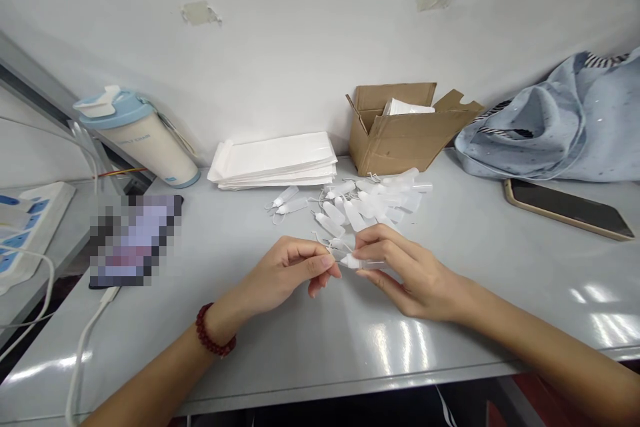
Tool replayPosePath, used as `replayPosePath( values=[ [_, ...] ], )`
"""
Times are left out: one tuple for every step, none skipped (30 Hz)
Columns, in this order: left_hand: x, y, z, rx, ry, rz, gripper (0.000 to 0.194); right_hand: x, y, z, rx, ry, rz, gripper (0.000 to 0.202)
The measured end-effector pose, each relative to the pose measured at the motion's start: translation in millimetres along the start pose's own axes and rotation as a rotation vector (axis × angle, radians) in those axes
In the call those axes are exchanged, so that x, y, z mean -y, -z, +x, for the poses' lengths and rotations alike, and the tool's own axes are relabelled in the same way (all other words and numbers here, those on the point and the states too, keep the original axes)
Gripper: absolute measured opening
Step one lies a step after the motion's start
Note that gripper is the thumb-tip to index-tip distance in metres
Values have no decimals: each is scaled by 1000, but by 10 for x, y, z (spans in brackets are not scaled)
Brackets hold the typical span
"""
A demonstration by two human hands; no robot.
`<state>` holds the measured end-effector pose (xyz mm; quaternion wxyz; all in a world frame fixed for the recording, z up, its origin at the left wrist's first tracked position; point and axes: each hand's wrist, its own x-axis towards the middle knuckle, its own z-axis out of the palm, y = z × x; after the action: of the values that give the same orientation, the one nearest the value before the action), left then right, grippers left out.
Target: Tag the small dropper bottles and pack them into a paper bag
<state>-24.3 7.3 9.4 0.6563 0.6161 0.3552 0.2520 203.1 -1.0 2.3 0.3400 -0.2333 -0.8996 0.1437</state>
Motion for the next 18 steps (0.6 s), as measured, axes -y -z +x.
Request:
replayPosePath(
  values=[
    [0, 9, 1, 18, 3, -13, 27, 2, 5, 2, 2, 1, 19, 20],
    [-1, 16, 2, 33, 7, -22, 28, 2, 8, 4, 5, -1, 37, 20],
    [-3, 20, 2, 45, 11, -25, 28, 2, 8, 5, 9, -5, 55, 20],
    [-6, 22, 1, 53, 15, -24, 28, 0, 7, 6, 12, -9, 70, 20],
    [-9, 21, -1, 60, 15, -18, 29, -3, 3, 6, 14, -15, 81, 21],
    [-10, 17, -4, 63, 10, -3, 29, -7, -2, 5, 14, -20, 87, 21],
    [-10, 11, -8, 60, 1, 22, 29, -11, -8, 3, 15, -25, 89, 21],
    [-7, 2, -13, 52, -10, 55, 29, -16, -16, 0, 18, -30, 86, 21],
    [-2, -9, -18, 38, -22, 96, 29, -21, -24, -4, 21, -32, 81, 20],
    [5, -21, -23, 22, -31, 141, 29, -25, -33, -8, 24, -35, 73, 19],
    [13, -33, -25, 4, -39, 184, 30, -27, -42, -12, 27, -37, 63, 19],
    [21, -44, -26, -12, -44, 222, 30, -28, -52, -16, 29, -38, 53, 18],
    [28, -52, -24, -25, -47, 253, 31, -28, -63, -19, 29, -42, 42, 18],
    [33, -58, -20, -38, -48, 275, 31, -27, -73, -20, 26, -49, 31, 18],
    [37, -61, -13, -49, -45, 291, 32, -26, -84, -21, 24, -64, 21, 18],
    [37, -60, -3, -59, -35, 300, 33, -26, -94, -20, 21, -84, 16, 17],
    [35, -57, 7, -70, -20, 304, 33, -27, -104, -19, 18, -105, 16, 17],
    [30, -52, 18, -81, 1, 305, 34, -32, -112, -17, 13, -126, 20, 17]
  ],
)
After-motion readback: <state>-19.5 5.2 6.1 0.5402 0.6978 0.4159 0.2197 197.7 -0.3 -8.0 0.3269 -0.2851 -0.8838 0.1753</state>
